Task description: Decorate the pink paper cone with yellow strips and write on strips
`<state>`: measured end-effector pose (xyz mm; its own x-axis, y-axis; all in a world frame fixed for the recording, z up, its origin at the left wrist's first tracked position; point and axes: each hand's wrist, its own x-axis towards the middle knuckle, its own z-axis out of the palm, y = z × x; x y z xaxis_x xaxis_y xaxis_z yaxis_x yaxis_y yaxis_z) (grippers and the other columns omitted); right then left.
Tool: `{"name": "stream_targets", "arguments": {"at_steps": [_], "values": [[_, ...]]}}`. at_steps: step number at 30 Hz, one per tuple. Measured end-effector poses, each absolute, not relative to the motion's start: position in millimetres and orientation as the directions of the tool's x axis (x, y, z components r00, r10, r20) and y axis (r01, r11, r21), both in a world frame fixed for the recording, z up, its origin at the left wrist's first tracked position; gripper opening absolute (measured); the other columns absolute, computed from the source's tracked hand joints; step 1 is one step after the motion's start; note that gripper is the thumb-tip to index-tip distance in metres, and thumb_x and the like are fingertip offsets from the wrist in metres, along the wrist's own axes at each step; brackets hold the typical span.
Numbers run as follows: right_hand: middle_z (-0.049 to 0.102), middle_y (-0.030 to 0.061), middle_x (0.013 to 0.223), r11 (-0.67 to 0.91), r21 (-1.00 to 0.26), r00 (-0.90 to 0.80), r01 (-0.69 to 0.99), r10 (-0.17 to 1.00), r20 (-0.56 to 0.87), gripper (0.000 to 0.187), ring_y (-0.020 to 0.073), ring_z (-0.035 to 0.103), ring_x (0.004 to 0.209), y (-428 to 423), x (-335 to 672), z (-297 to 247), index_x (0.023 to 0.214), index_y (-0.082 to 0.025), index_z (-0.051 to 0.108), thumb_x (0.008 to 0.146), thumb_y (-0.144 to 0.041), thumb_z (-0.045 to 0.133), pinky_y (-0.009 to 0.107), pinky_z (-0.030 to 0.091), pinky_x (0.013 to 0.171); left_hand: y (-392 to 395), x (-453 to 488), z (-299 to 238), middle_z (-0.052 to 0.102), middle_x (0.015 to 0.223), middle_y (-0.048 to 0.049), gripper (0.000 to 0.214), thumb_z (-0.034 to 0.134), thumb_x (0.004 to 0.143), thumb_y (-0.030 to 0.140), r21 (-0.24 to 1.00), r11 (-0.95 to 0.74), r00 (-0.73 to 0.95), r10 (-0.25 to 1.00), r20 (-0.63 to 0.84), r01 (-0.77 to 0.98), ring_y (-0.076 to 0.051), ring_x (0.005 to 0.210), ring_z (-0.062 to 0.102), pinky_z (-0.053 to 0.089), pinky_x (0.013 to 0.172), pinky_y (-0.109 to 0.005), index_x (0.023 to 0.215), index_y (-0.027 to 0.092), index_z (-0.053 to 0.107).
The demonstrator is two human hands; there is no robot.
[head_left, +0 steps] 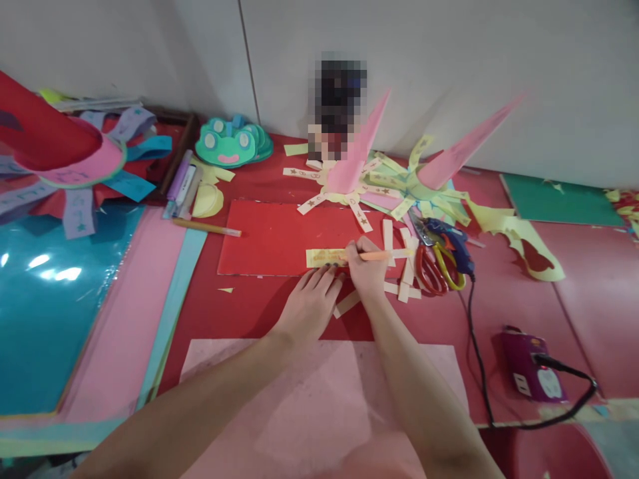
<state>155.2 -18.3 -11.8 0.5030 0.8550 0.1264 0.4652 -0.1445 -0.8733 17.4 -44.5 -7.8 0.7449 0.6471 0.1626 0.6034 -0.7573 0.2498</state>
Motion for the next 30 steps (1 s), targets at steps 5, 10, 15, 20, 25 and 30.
{"name": "stream_targets", "arguments": {"at_steps": [5,10,15,20,25,30], "values": [[0.025,-0.0083,0.045,-0.151,-0.877,0.504,0.455,0.856,0.114,0.034,0.0062,0.026,0.044,-18.3,155.3,-11.2,0.051,-0.021,0.023,0.076,-0.028,0.046,0.021,0.025,0.043,-44.5,17.6,-8.9,0.054,0.123,-0.0155,0.037,0.041,0.082,0.008,0.254,-0.753,0.744,0.651,0.153,0.607,-0.026,0.117,0.049,0.041,0.099,-0.041,0.118,0.006,0.049],[0.026,-0.0083,0.044,-0.15,-0.895,0.519,0.421,0.849,0.101,0.033,0.0063,0.03,0.043,-18.0,155.7,-12.5,0.051,-0.022,0.023,0.075,-0.026,0.046,0.021,0.028,0.043,-44.5,17.2,-9.8,0.054,0.123,-0.0152,0.036,0.04,0.083,0.009,0.272,-0.75,0.741,0.653,0.159,0.602,-0.025,0.118,0.049,0.041,0.099,-0.041,0.118,0.008,0.049],[0.026,-0.0083,0.045,-0.124,-0.893,0.513,0.434,0.848,0.132,0.032,0.0063,0.031,0.043,-18.1,154.9,-14.7,0.051,-0.022,0.022,0.073,-0.022,0.046,0.021,0.029,0.043,-44.4,17.5,-9.2,0.055,0.123,-0.0144,0.037,0.042,0.083,0.01,0.261,-0.754,0.744,0.649,0.157,0.602,-0.026,0.117,0.049,0.041,0.099,-0.04,0.119,0.007,0.049],[0.027,-0.008,0.044,-0.103,-0.891,0.546,0.443,0.819,0.176,0.034,0.0066,0.031,0.042,-20.2,155.2,-12.1,0.051,-0.022,0.024,0.077,-0.025,0.045,0.022,0.028,0.042,-45.0,17.0,-9.5,0.054,0.125,-0.0155,0.038,0.041,0.082,0.008,0.245,-0.756,0.745,0.648,0.155,0.607,-0.026,0.117,0.05,0.042,0.098,-0.041,0.119,0.006,0.049],[0.036,-0.007,0.048,-0.067,-0.892,0.705,0.446,0.641,0.304,0.033,0.0077,0.037,0.045,-22.1,160.4,-7.6,0.057,-0.021,0.033,0.082,-0.037,0.047,0.023,0.033,0.047,-45.0,16.5,-9.5,0.052,0.126,-0.0151,0.041,0.039,0.082,0.007,0.255,-0.756,0.751,0.646,0.139,0.603,-0.025,0.119,0.048,0.041,0.099,-0.041,0.123,0.007,0.046],[0.043,-0.0063,0.052,-0.055,-0.907,0.712,0.418,0.639,0.29,0.025,0.0078,0.043,0.046,-21.0,160.0,-4.8,0.068,-0.02,0.043,0.082,-0.04,0.048,0.022,0.037,0.047,-44.5,16.7,-8.7,0.053,0.126,-0.0157,0.04,0.039,0.083,0.008,0.263,-0.753,0.75,0.647,0.133,0.603,-0.025,0.119,0.048,0.041,0.098,-0.041,0.122,0.007,0.046]]}}
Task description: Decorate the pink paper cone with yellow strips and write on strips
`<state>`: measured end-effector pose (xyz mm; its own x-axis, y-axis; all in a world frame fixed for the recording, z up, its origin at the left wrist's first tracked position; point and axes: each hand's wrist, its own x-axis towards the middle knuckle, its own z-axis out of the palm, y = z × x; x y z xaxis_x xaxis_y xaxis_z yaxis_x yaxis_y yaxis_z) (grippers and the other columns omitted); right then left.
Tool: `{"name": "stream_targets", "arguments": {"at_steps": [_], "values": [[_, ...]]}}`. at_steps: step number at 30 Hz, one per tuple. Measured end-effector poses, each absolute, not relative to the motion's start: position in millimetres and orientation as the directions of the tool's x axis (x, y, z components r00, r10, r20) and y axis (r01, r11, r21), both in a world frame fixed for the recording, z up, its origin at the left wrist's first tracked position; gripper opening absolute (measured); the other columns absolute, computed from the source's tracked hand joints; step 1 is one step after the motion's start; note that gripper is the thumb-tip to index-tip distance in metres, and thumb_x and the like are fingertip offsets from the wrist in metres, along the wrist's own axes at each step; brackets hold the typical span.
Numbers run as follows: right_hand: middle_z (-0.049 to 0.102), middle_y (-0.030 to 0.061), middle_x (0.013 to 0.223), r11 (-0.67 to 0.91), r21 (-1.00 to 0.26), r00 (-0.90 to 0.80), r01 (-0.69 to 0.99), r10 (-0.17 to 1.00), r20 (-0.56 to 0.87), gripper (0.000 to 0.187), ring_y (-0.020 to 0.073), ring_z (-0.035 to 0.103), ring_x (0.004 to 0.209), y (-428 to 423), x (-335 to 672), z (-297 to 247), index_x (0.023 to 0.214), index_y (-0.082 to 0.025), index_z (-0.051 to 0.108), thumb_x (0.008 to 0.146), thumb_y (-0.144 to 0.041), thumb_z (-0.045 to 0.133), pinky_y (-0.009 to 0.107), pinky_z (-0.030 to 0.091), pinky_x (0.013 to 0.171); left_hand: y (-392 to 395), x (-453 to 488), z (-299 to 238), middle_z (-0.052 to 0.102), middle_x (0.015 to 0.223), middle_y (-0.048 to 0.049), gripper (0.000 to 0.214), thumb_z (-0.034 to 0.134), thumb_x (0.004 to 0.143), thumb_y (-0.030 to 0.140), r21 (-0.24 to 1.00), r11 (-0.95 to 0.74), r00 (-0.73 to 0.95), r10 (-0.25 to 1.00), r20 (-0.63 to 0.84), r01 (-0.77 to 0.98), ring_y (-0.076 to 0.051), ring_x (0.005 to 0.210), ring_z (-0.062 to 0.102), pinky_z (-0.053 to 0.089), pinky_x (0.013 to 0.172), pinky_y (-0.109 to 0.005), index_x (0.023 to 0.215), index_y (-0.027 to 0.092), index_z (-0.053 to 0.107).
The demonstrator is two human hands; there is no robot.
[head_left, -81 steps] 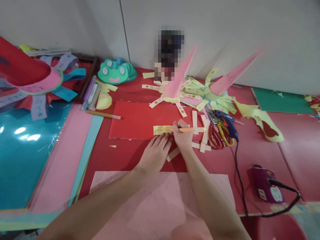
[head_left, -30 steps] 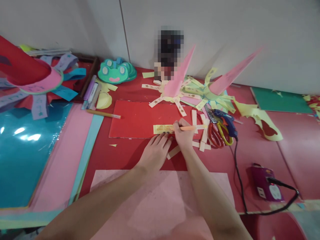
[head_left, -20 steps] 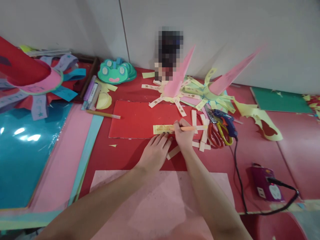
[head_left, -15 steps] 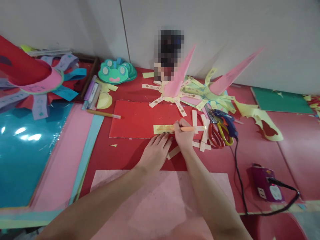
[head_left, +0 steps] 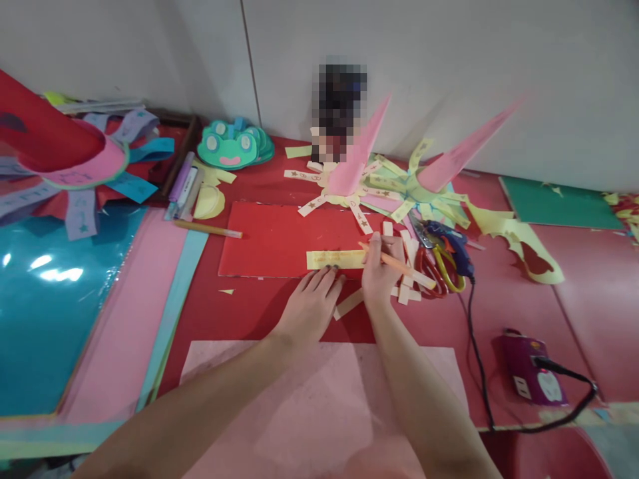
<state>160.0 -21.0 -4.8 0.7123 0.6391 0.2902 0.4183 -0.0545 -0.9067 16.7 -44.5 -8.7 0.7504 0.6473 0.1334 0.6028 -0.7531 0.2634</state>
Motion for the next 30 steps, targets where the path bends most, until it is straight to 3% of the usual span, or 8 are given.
{"name": "stream_targets", "arguments": {"at_steps": [8,15,21,30], "values": [[0.043,-0.0076,0.046,-0.054,-0.94,0.684,0.337,0.7,0.205,0.026,0.0069,0.044,0.042,-20.5,157.1,-5.0,0.065,-0.02,0.043,0.084,-0.038,0.047,0.021,0.038,0.045,-45.5,17.7,-10.0,0.054,0.123,-0.0145,0.037,0.041,0.084,0.01,0.236,-0.757,0.743,0.649,0.161,0.61,-0.025,0.118,0.049,0.041,0.098,-0.041,0.12,0.009,0.048],[0.046,-0.0076,0.046,-0.068,-0.947,0.631,0.315,0.76,0.155,0.025,0.0073,0.048,0.043,-22.4,152.8,-5.1,0.07,-0.019,0.046,0.084,-0.04,0.047,0.021,0.04,0.047,-45.2,18.3,-9.7,0.061,0.113,-0.0128,0.03,0.043,0.083,0.01,0.191,-0.757,0.706,0.652,0.275,0.625,-0.025,0.109,0.056,0.043,0.098,-0.04,0.111,0.008,0.056],[0.046,-0.0076,0.048,-0.042,-0.937,0.609,0.346,0.77,0.191,0.027,0.0065,0.046,0.044,-23.6,151.7,-5.8,0.068,-0.019,0.046,0.083,-0.041,0.047,0.02,0.038,0.047,-45.1,17.4,-11.6,0.058,0.119,-0.0134,0.027,0.044,0.084,0.012,0.161,-0.784,0.702,0.612,0.365,0.6,-0.025,0.112,0.054,0.044,0.096,-0.038,0.108,0.008,0.058],[0.051,-0.0064,0.051,-0.069,-0.927,0.63,0.367,0.752,0.193,0.025,0.0073,0.05,0.046,-23.6,151.9,-6.9,0.073,-0.019,0.05,0.084,-0.041,0.047,0.022,0.043,0.051,-45.2,17.0,-14.5,0.06,0.118,-0.0104,0.032,0.043,0.084,0.011,0.191,-0.784,0.725,0.62,0.302,0.591,-0.023,0.11,0.055,0.044,0.096,-0.038,0.113,0.008,0.055]]}}
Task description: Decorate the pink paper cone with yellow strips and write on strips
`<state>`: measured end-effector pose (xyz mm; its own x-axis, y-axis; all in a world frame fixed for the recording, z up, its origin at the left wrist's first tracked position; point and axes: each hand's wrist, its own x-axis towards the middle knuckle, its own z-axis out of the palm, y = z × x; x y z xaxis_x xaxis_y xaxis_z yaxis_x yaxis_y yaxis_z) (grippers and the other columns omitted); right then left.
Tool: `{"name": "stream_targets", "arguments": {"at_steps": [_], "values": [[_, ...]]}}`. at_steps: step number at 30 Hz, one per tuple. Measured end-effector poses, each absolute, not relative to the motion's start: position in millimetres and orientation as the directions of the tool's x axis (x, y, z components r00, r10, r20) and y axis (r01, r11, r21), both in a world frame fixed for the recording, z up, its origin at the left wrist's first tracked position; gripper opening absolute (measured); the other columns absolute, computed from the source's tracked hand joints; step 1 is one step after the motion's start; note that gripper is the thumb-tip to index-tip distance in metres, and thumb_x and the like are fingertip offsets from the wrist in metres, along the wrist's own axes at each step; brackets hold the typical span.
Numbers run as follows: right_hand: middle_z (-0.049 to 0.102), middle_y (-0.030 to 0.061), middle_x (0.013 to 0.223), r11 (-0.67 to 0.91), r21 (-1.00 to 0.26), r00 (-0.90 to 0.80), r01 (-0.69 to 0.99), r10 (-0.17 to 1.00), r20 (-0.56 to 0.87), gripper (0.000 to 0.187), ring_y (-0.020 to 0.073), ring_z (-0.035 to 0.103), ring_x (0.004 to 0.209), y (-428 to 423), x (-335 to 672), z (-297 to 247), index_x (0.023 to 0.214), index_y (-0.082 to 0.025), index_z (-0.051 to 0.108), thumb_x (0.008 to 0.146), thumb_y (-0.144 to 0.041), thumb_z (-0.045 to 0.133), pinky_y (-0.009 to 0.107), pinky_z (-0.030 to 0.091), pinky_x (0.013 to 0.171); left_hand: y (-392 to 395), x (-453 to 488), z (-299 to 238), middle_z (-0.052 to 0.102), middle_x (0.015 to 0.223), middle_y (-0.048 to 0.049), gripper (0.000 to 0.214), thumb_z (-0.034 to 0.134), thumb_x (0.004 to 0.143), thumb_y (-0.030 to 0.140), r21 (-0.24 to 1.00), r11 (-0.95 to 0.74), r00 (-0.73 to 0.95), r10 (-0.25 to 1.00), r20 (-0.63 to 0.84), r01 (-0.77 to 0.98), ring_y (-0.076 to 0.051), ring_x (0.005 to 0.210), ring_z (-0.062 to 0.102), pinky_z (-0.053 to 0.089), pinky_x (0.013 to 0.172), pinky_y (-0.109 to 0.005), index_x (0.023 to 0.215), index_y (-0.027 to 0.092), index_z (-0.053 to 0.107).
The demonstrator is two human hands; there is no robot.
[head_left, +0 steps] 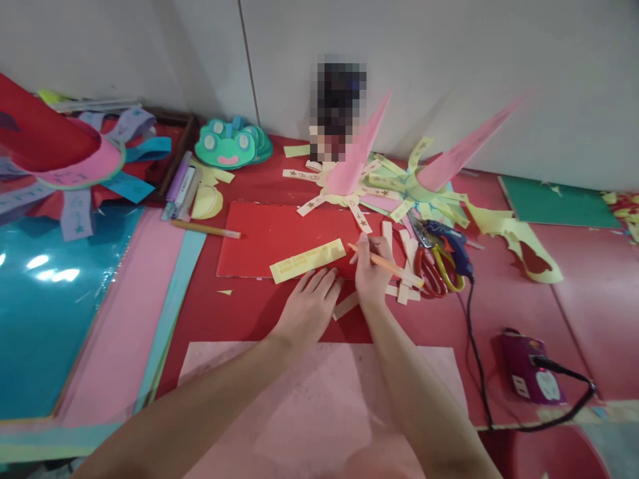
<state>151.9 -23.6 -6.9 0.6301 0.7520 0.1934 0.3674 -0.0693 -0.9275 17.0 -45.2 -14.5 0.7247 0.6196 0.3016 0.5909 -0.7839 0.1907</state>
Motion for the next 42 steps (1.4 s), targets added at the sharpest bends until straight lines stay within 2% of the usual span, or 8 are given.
{"name": "stream_targets", "arguments": {"at_steps": [3,6,10,13,21,28,36,42], "values": [[0.064,-0.0001,0.071,-0.02,-0.881,0.601,0.473,0.738,0.306,0.021,0.0123,0.061,0.069,-23.0,152.5,-7.5,0.085,-0.02,0.058,0.084,-0.038,0.049,0.028,0.049,0.068,-45.1,16.8,-14.2,0.059,0.119,-0.0111,0.032,0.045,0.083,0.012,0.207,-0.783,0.731,0.622,0.279,0.587,-0.024,0.111,0.054,0.043,0.097,-0.039,0.113,0.008,0.055],[0.067,0.0036,0.096,0.063,-0.803,0.441,0.593,0.808,0.389,0.022,0.0155,0.059,0.094,-20.8,154.4,-10.6,0.095,-0.022,0.062,0.086,-0.034,0.046,0.033,0.048,0.085,-45.0,17.2,-14.0,0.06,0.117,-0.0118,0.031,0.045,0.083,0.012,0.213,-0.781,0.723,0.625,0.295,0.587,-0.024,0.11,0.055,0.043,0.096,-0.039,0.112,0.008,0.055],[0.068,0.0023,0.102,0.133,-0.684,0.207,0.717,0.897,0.391,0.02,0.018,0.057,0.1,-16.8,158.6,-18.3,0.099,-0.026,0.062,0.082,-0.032,0.054,0.036,0.046,0.089,-44.6,18.8,-14.2,0.062,0.111,-0.0113,0.028,0.044,0.083,0.011,0.221,-0.769,0.705,0.639,0.308,0.6,-0.023,0.106,0.057,0.044,0.096,-0.038,0.108,0.008,0.057],[0.066,0.0018,0.108,0.155,-0.631,0.131,0.76,0.915,0.383,0.022,0.0199,0.055,0.105,-15.6,161.2,-23.1,0.101,-0.027,0.06,0.08,-0.031,0.057,0.04,0.044,0.093,-44.6,19.4,-14.6,0.063,0.109,-0.0117,0.027,0.043,0.083,0.009,0.239,-0.769,0.701,0.639,0.317,0.592,-0.023,0.106,0.057,0.043,0.097,-0.038,0.106,0.008,0.058],[0.064,0.0052,0.099,0.123,-0.635,0.169,0.763,0.91,0.379,0.02,0.0198,0.055,0.096,-18.8,161.2,-20.3,0.1,-0.023,0.058,0.085,-0.03,0.047,0.037,0.045,0.086,-44.8,17.4,-12.5,0.055,0.124,-0.0136,0.027,0.042,0.085,0.012,0.163,-0.727,0.646,0.673,0.361,0.667,-0.024,0.116,0.051,0.044,0.097,-0.04,0.106,0.012,0.059],[0.062,0.0053,0.099,0.099,-0.637,0.181,0.765,0.915,0.361,0.02,0.0198,0.054,0.095,-20.8,161.2,-21.2,0.099,-0.024,0.059,0.086,-0.024,0.044,0.036,0.044,0.084,-45.7,19.1,-13.2,0.05,0.13,-0.0163,0.033,0.04,0.088,0.019,0.166,-0.674,0.625,0.734,0.268,0.72,-0.027,0.122,0.046,0.039,0.1,-0.042,0.116,0.011,0.055],[0.06,0.0046,0.104,0.081,-0.707,0.185,0.703,0.939,0.292,0.031,0.019,0.051,0.1,-23.4,161.3,-20.1,0.103,-0.024,0.057,0.083,-0.013,0.036,0.036,0.041,0.088,-44.9,19.5,-7.9,0.039,0.139,-0.0158,0.039,0.038,0.089,0.023,0.177,-0.636,0.621,0.772,0.135,0.751,-0.028,0.129,0.035,0.033,0.104,-0.046,0.125,0.012,0.048],[0.061,0.0054,0.099,0.071,-0.723,0.176,0.687,0.949,0.26,0.032,0.02,0.052,0.098,-22.5,161.7,-14.6,0.097,-0.024,0.059,0.081,-0.011,0.034,0.038,0.04,0.088,-44.9,19.8,-8.2,0.035,0.141,-0.0176,0.04,0.038,0.088,0.022,0.205,-0.644,0.635,0.764,0.118,0.737,-0.03,0.13,0.032,0.03,0.104,-0.05,0.126,0.011,0.046]]}}
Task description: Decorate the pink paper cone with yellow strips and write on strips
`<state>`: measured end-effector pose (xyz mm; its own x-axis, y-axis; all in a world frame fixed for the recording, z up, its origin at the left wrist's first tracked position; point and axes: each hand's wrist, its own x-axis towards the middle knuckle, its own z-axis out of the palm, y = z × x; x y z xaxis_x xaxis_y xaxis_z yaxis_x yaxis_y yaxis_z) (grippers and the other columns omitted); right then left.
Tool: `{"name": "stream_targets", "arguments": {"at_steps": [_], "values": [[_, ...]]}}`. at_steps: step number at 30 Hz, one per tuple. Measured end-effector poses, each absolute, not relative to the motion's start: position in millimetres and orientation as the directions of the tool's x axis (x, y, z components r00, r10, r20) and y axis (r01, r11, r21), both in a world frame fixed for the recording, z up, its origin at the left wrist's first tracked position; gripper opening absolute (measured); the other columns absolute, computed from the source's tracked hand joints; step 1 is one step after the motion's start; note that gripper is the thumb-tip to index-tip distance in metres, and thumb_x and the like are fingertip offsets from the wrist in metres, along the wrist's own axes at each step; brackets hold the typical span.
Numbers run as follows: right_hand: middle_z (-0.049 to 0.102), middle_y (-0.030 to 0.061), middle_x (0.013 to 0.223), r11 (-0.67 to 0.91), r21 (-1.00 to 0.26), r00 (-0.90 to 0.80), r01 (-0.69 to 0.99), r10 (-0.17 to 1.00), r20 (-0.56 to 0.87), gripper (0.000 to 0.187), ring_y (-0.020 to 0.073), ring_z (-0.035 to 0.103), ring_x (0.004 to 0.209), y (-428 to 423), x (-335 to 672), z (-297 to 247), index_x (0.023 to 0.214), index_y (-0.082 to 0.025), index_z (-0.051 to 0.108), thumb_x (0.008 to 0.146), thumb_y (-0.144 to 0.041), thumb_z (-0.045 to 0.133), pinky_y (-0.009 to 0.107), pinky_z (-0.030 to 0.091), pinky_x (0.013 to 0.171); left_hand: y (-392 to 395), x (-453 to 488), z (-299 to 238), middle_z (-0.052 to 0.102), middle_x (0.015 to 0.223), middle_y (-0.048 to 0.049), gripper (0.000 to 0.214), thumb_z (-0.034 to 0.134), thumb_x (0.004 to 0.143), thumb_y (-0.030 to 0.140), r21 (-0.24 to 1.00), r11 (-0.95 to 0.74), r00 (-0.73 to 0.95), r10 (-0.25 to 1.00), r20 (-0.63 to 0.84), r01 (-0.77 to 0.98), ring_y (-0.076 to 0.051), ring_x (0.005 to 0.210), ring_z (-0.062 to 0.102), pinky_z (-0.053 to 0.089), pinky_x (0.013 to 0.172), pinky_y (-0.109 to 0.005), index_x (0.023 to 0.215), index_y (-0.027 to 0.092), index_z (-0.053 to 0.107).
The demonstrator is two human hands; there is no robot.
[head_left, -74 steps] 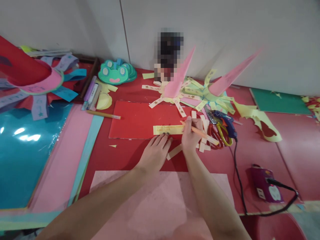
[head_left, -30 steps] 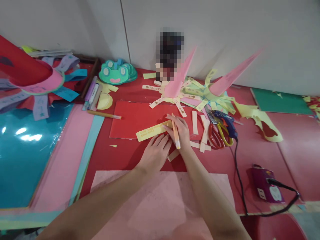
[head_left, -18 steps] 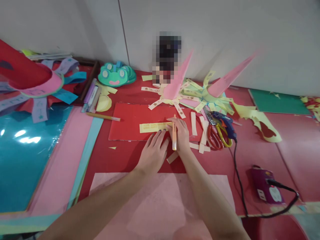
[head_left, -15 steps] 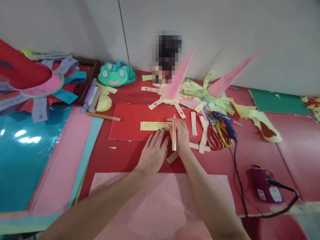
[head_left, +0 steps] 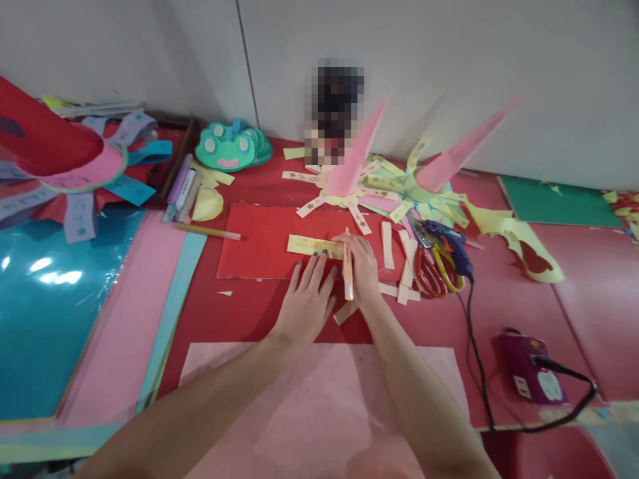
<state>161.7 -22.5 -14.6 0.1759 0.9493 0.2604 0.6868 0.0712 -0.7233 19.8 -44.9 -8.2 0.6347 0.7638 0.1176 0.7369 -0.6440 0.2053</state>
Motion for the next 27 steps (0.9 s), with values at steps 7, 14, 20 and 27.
{"name": "stream_targets", "arguments": {"at_steps": [7,14,20,27], "values": [[0.061,0.0046,0.093,0.101,-0.715,0.13,0.692,0.957,0.261,0.028,0.0198,0.053,0.094,-22.9,162.8,-14.1,0.091,-0.024,0.06,0.082,-0.012,0.036,0.038,0.041,0.087,-44.6,19.6,-10.3,0.041,0.137,-0.0187,0.037,0.039,0.088,0.021,0.198,-0.67,0.646,0.742,0.178,0.715,-0.03,0.126,0.039,0.033,0.104,-0.047,0.121,0.009,0.051],[0.062,0.0051,0.091,0.127,-0.701,0.141,0.702,0.94,0.311,0.024,0.0182,0.056,0.09,-21.0,162.3,-16.8,0.094,-0.022,0.059,0.083,-0.015,0.038,0.036,0.044,0.083,-44.5,19.8,-13.4,0.05,0.13,-0.0163,0.037,0.036,0.089,0.02,0.173,-0.699,0.67,0.715,0.202,0.694,-0.027,0.122,0.044,0.038,0.101,-0.042,0.121,0.007,0.05],[0.065,0.0048,0.096,0.145,-0.783,0.327,0.605,0.852,0.41,0.027,0.0156,0.06,0.09,-25.8,151.6,-5.7,0.109,-0.025,0.055,0.088,-0.028,0.038,0.035,0.048,0.084,-43.6,19.7,-12.0,0.047,0.133,-0.0138,0.04,0.034,0.089,0.02,0.19,-0.695,0.68,0.719,0.148,0.694,-0.026,0.123,0.043,0.037,0.101,-0.043,0.125,0.009,0.047],[0.064,0.0012,0.072,0.186,-0.861,0.303,0.473,0.883,0.357,0.026,0.0121,0.059,0.065,-34.2,149.3,-5.3,0.089,-0.023,0.066,0.087,-0.034,0.042,0.029,0.051,0.067,-45.1,18.5,-13.6,0.05,0.13,-0.0125,0.039,0.035,0.089,0.019,0.208,-0.704,0.684,0.71,0.169,0.679,-0.025,0.121,0.046,0.035,0.102,-0.044,0.125,0.009,0.047]]}}
